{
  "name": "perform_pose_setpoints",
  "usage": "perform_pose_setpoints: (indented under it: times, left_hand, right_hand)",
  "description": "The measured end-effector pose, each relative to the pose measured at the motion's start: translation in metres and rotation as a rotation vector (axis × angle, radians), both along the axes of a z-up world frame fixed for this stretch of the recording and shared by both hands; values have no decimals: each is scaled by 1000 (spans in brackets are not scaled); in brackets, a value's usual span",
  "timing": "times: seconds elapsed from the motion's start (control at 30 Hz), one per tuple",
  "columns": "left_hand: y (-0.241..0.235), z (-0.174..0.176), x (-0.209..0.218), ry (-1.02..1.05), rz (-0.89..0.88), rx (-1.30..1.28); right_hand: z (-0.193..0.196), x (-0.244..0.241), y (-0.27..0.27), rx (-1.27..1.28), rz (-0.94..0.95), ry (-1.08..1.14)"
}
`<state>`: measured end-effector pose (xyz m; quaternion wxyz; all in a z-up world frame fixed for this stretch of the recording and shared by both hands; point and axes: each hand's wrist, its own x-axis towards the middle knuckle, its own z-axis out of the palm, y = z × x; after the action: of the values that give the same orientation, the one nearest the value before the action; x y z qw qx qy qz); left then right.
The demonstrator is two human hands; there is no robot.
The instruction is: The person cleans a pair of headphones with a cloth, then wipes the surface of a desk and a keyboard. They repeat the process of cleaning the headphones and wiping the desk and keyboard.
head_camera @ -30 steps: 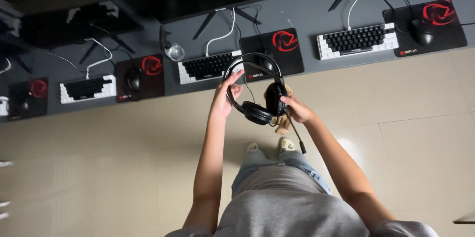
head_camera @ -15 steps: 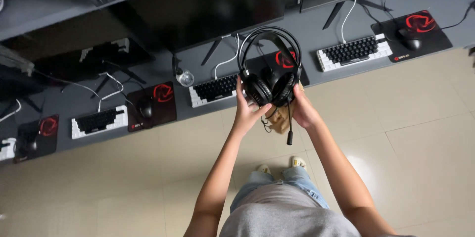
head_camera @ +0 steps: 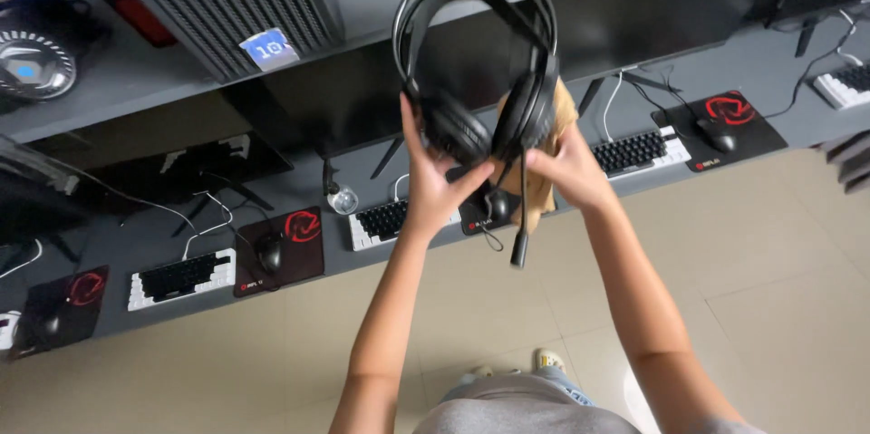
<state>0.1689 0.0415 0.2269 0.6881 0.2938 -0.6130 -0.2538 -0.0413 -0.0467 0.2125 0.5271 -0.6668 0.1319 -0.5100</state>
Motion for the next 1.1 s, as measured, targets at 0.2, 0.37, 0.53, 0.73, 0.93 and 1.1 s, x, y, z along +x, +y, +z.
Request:
perform_pose_setpoints:
  times: [0.2, 0.37, 0.53, 0.73, 0.93, 1.1]
  left_hand:
    - [-66, 60, 24, -41, 22, 9]
    - [-120, 91, 43, -147, 260, 50]
    - [-165, 103, 56, -369, 601, 74]
    - [-189, 107, 58, -467, 732, 300]
    - [-199, 118, 58, -394, 684, 341]
    - [-211, 112, 54, -358, 799, 198]
  right_hand:
    - [97, 15, -47, -79, 12, 192]
    - [151, 20, -83, -281, -56, 408]
    - [148, 32, -154, -276, -437, 760]
    - [162, 38, -167, -361, -396, 664]
    - [176, 50, -182, -562, -566, 821]
    - [167, 59, -183, -674, -727, 871]
